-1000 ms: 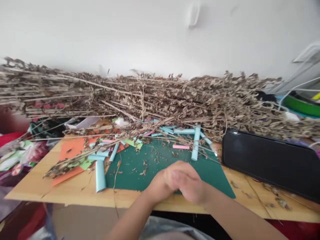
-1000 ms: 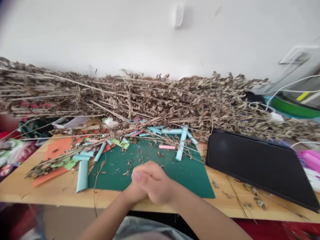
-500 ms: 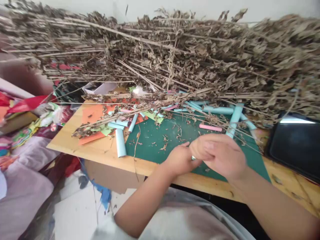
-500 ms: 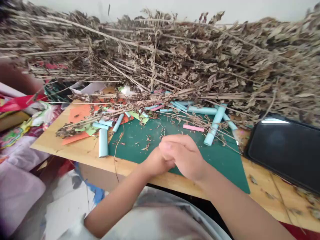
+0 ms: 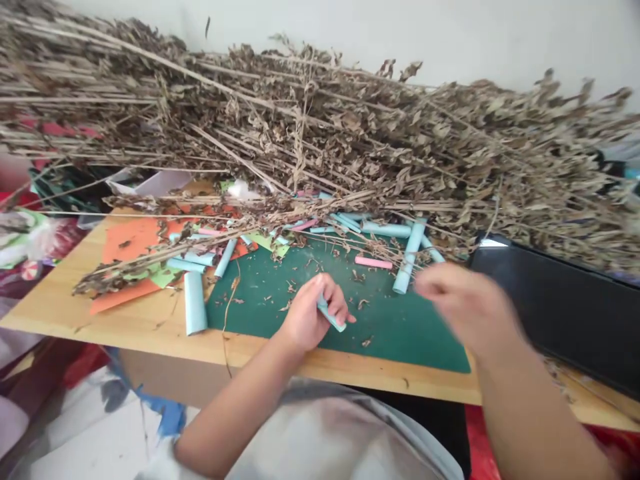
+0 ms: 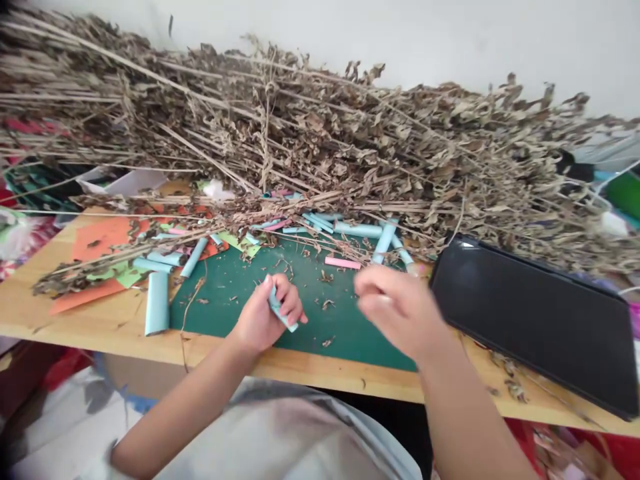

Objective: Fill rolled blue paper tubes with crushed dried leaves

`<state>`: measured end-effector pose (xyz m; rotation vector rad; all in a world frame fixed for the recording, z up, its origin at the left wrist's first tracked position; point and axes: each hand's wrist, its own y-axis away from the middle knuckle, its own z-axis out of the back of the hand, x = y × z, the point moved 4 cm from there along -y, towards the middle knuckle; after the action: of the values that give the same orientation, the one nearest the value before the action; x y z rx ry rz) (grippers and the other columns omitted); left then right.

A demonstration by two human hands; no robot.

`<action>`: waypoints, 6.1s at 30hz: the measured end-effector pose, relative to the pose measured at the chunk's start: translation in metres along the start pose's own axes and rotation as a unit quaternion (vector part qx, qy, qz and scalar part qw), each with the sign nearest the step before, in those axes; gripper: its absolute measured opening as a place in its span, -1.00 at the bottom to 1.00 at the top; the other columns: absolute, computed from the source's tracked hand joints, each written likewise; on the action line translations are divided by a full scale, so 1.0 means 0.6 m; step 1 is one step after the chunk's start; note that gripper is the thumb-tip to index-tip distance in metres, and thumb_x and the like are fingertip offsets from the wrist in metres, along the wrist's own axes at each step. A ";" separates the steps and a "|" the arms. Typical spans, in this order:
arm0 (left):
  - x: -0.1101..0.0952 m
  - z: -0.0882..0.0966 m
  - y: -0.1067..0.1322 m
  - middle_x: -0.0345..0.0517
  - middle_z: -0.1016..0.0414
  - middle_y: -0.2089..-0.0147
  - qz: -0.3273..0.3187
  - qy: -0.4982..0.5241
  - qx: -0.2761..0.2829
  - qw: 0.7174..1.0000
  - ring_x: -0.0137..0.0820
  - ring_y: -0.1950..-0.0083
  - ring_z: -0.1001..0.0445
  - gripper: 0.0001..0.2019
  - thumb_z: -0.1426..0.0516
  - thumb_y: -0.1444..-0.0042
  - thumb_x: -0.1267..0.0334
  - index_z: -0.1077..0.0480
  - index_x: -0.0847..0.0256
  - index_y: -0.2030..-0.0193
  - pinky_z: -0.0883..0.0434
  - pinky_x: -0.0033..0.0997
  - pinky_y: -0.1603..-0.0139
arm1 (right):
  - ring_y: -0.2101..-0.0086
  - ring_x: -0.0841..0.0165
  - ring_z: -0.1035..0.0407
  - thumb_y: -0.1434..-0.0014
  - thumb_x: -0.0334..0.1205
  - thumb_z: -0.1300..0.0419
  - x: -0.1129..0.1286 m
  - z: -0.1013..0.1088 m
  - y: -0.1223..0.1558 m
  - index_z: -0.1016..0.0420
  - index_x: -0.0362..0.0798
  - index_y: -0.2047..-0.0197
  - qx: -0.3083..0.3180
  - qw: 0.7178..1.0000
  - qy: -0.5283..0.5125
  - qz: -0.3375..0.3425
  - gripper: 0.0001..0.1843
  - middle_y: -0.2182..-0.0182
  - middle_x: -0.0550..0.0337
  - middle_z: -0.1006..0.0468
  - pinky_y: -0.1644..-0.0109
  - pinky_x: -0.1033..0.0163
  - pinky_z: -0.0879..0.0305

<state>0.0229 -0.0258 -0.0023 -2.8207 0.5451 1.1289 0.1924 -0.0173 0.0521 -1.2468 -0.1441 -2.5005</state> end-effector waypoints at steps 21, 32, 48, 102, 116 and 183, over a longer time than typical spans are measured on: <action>-0.049 -0.014 -0.060 -0.17 -0.11 0.39 -0.235 -0.530 0.145 0.802 -0.45 0.39 -0.12 -0.60 0.25 -0.11 -0.10 -0.09 0.22 0.34 -0.17 -0.43 0.37 | 0.24 0.29 -0.26 -0.18 -0.12 0.12 -0.015 -0.088 -0.036 -0.25 -0.05 0.10 -0.052 0.995 0.038 0.080 -0.71 0.24 0.07 -0.38 0.25 0.21 -0.17; -0.071 0.022 -0.090 -0.14 -0.25 0.36 -0.172 -0.740 0.083 0.646 -0.43 0.30 -0.24 -0.87 0.03 -0.11 0.23 -0.20 0.24 0.37 -0.25 -0.43 0.28 | 0.31 0.31 -0.29 -0.15 -0.30 0.04 -0.027 -0.103 -0.112 -0.33 -0.11 0.27 0.032 0.981 0.166 0.099 -0.84 0.36 0.11 -0.44 0.25 0.22 -0.18; -0.053 0.019 -0.086 -0.15 -0.41 0.30 -0.041 -0.876 0.107 0.469 -0.29 0.21 -0.33 -0.85 0.01 -0.10 0.19 -0.30 0.17 0.27 -0.23 -0.28 0.20 | 0.24 0.28 -0.27 -0.13 -0.21 -0.03 -0.046 -0.092 -0.098 -0.39 0.02 0.29 0.054 0.930 0.337 0.139 -0.87 0.18 0.17 -0.43 0.23 0.18 0.03; -0.079 0.000 -0.056 -0.06 -0.43 0.26 -0.299 -0.502 0.085 0.807 -0.37 0.19 -0.39 -0.83 -0.13 0.02 0.38 -0.37 0.16 0.23 -0.38 -0.33 0.18 | 0.35 0.33 -0.37 -0.12 -0.08 -0.02 -0.010 -0.071 -0.080 -0.42 -0.04 0.34 -0.140 0.959 0.034 0.243 -0.75 0.42 0.12 -0.51 0.21 0.17 -0.27; -0.067 0.033 -0.068 -0.12 -0.42 0.25 -0.232 -0.364 0.028 0.901 -0.46 0.27 -0.40 -0.82 -0.15 0.03 0.32 -0.36 0.14 0.23 -0.37 -0.50 0.30 | 0.60 0.47 -0.27 -0.15 -0.07 0.06 -0.023 -0.076 -0.086 -0.42 -0.06 0.37 -0.040 0.989 -0.098 0.102 -0.69 0.64 0.29 -0.40 0.47 0.36 -0.19; 0.002 -0.023 -0.039 -0.36 0.00 0.68 -0.042 -0.618 0.221 0.753 -0.64 0.61 0.02 -0.85 -0.02 0.14 0.43 -0.19 0.33 0.67 0.00 -0.66 0.61 | 0.73 0.49 0.13 -0.03 -0.08 0.12 0.113 -0.021 -0.023 -0.12 -0.01 0.61 -0.095 0.797 -0.569 0.179 -0.72 0.79 0.36 0.04 0.63 0.32 0.06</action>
<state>0.0410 -0.0068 0.0053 -1.2018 0.4116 2.0749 0.1404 -0.0250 0.0991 -2.4185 0.0680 -1.1760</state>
